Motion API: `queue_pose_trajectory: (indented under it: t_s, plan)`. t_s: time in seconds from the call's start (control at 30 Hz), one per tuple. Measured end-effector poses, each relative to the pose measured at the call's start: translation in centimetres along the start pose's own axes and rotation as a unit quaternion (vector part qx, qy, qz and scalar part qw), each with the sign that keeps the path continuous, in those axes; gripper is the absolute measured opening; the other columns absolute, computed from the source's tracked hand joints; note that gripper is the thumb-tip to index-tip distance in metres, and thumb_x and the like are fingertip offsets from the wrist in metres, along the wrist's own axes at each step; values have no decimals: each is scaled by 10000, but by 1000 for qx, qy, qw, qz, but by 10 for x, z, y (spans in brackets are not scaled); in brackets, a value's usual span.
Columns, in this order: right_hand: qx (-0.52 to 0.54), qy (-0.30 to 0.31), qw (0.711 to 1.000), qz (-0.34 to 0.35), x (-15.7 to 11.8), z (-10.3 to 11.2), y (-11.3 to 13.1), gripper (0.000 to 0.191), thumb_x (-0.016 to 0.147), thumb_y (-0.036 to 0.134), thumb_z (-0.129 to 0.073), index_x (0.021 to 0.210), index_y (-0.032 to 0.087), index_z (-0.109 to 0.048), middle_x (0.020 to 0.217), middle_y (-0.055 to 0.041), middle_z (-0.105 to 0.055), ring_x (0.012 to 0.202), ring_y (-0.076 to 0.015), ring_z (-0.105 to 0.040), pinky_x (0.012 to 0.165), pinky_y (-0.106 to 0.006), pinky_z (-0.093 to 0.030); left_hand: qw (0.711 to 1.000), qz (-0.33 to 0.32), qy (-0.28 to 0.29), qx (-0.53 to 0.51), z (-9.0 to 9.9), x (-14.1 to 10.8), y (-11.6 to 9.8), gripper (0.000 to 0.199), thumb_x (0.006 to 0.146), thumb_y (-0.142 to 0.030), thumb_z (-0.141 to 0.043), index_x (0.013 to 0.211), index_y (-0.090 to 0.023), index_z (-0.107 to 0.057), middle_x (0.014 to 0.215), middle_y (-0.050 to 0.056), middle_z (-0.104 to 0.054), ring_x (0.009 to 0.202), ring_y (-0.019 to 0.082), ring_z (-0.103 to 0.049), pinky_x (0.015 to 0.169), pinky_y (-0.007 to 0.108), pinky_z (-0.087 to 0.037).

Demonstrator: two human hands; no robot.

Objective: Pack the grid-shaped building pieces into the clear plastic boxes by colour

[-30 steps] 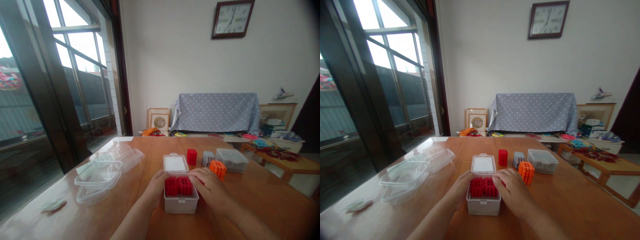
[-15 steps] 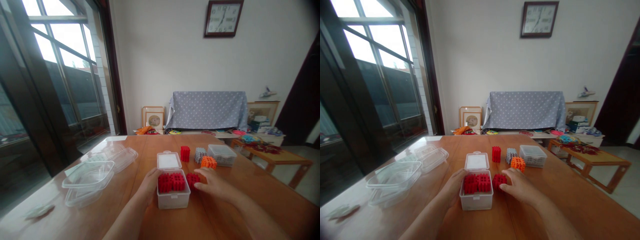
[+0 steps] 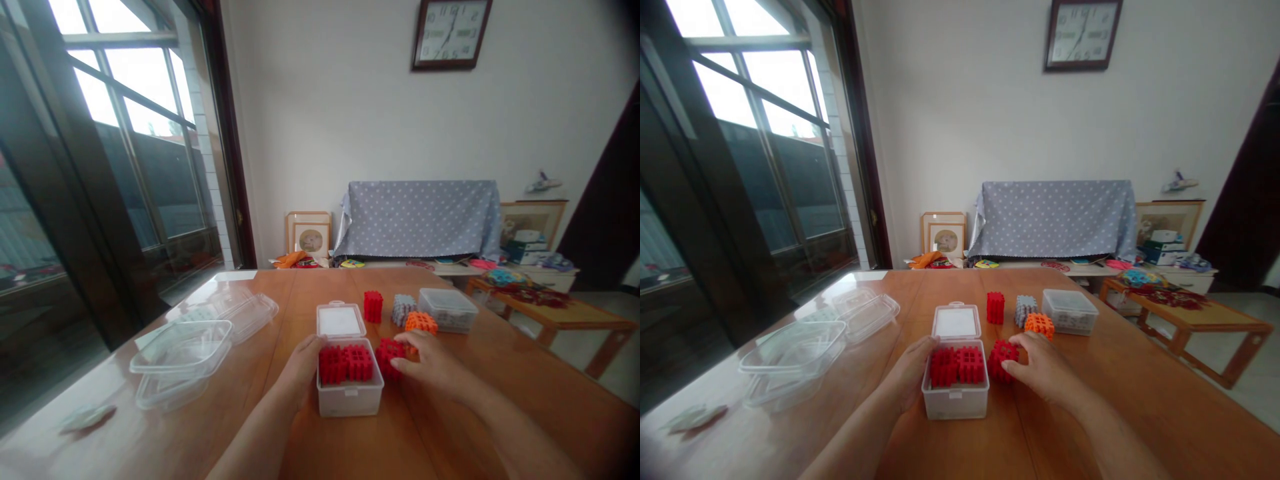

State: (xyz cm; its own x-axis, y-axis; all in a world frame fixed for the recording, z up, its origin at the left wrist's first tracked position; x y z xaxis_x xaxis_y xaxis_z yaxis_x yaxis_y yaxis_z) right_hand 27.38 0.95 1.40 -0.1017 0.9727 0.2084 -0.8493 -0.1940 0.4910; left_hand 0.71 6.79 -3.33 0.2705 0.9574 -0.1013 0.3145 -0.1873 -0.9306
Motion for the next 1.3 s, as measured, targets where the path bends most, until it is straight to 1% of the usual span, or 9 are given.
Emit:
queue_pose_trajectory:
  t_s: [0.1,0.2,0.37,0.5,0.67,0.8,1.0,1.1,1.3]
  plan:
    - [-6,-46,999,16,4,12,15,495,836,539,-649,1201,205,-658,1194,-109,-662,1117,-290,-591,969,-413,-450,1000,8,19,-17,-2,1,1,367,821,-482,-704,960,-142,-711,938,100,-762,897,253,-707,899,368,-503]
    - [-13,-61,996,64,10,16,47,492,833,529,-660,1212,215,-653,1230,-100,-640,1146,-284,-571,989,-408,-445,997,11,54,-45,-5,2,1,490,839,-545,-679,1120,-146,-717,1034,130,-767,978,287,-712,958,406,-494]
    - [-43,-30,991,125,20,-2,104,428,812,480,-690,1168,243,-690,1247,-90,-622,1134,-281,-555,995,-414,-444,995,-7,78,-65,-6,-1,-3,623,862,-611,-622,1240,-119,-680,1067,155,-764,1037,326,-705,981,456,-492]
    - [-89,-3,987,133,28,-23,126,412,787,446,-712,1137,228,-721,1339,-106,-584,1221,-308,-509,1064,-441,-397,994,-16,81,-65,-6,-5,-9,648,855,-609,-632,1266,-108,-665,1075,157,-762,1042,331,-700,979,445,-485]
    - [-115,28,983,138,33,-37,134,464,784,499,-711,1177,252,-727,1485,-109,-493,1385,-353,-378,1144,-498,-296,996,-10,68,-58,-5,-7,-12,666,829,-630,-646,1217,-91,-688,1059,173,-759,1021,335,-695,935,427,-490]
    - [-106,26,985,131,32,-38,132,496,776,528,-721,1209,285,-716,1527,-95,-457,1419,-344,-343,1156,-508,-270,997,-17,64,-45,-3,-6,-11,580,847,-606,-626,1138,-111,-712,1001,145,-763,963,302,-698,886,385,-489]
    - [-88,23,988,123,30,-39,126,377,835,513,-664,1150,324,-745,1484,-73,-513,1409,-343,-358,1126,-537,-291,1000,-20,12,-12,4,-4,-8,248,727,-337,-756,829,-129,-666,788,63,-717,708,188,-646,676,285,-465]
    - [-82,24,989,122,31,-42,123,355,837,507,-666,1142,346,-751,1470,-64,-532,1401,-349,-369,1109,-547,-307,999,-7,37,-25,-2,-7,-9,215,669,-204,-746,845,-133,-645,808,57,-716,672,170,-643,661,280,-475]
    - [-60,22,992,108,32,-45,117,364,824,510,-685,1148,355,-751,1458,-72,-545,1393,-363,-376,1115,-559,-294,999,5,47,-23,-7,-9,-10,335,611,-76,-658,941,-132,-634,828,58,-726,660,173,-654,660,284,-498]
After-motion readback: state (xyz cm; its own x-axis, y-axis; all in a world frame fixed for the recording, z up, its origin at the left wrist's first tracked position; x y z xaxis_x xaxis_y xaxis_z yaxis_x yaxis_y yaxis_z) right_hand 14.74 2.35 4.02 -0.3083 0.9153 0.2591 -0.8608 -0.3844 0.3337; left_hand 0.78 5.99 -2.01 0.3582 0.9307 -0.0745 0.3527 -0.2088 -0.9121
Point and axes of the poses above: each hand's wrist, its own x-axis towards the middle knuckle, its own z-axis out of the back of the hand, y = z × x, the point moved 6 cm from there along x, towards the middle knuckle
